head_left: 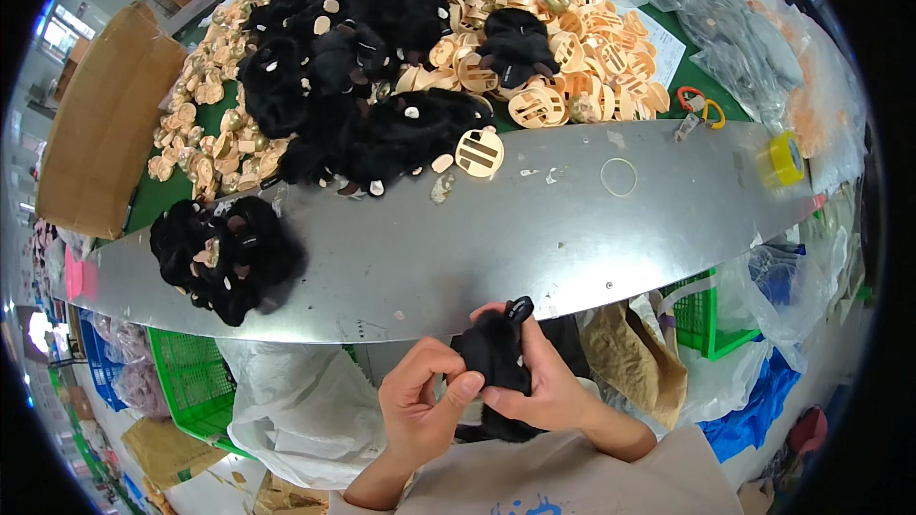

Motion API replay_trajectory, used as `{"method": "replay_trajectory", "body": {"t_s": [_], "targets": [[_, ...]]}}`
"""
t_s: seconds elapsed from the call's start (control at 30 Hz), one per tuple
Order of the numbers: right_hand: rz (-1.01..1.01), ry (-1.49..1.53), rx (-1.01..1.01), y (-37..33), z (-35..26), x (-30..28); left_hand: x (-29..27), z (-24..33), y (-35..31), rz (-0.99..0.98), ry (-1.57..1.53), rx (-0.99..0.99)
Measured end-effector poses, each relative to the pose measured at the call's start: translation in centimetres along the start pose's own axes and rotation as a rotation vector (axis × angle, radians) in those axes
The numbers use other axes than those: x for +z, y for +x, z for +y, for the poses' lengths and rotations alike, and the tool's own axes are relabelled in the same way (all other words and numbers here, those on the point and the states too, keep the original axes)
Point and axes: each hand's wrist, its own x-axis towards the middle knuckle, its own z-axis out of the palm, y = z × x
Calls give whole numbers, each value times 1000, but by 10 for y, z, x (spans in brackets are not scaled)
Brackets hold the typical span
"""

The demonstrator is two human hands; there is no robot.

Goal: The person repeatedly picks up black hair scrunchies and beige plastic hair clips from a table, inserts the clips into the scrunchies, and places the assembled items back on the table. The process is repeated continuously throughout the clip.

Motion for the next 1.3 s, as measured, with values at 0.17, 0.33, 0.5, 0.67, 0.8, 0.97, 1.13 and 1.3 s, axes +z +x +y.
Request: {"method": "replay_trajectory", "body": {"t_s": [0.17,0.33,0.5,0.67,0.8,0.97,1.13,1.3], "targets": [[-51,183,159,-8,19,9,11,-1,5,-26,128,215],[-12,155,278,-13,14,3,19,3,5,29,307,249],[78,113,302,-13,18,3,21,3,0,98,310,152],[-75,431,455,-6,6,-15,2,13,20,-135,360,423],[-433,683,648,-3,-7,-29,-21,6,19,-437,176,317],[-675,512,616,14,-5,-24,-25,9,13,-403,18,124],[-557,169,542,24,-11,-26,-25,2,6,-237,28,26],[-230,-574,-33,63,-20,-40,-36,-2,2,-67,-12,63]]}}
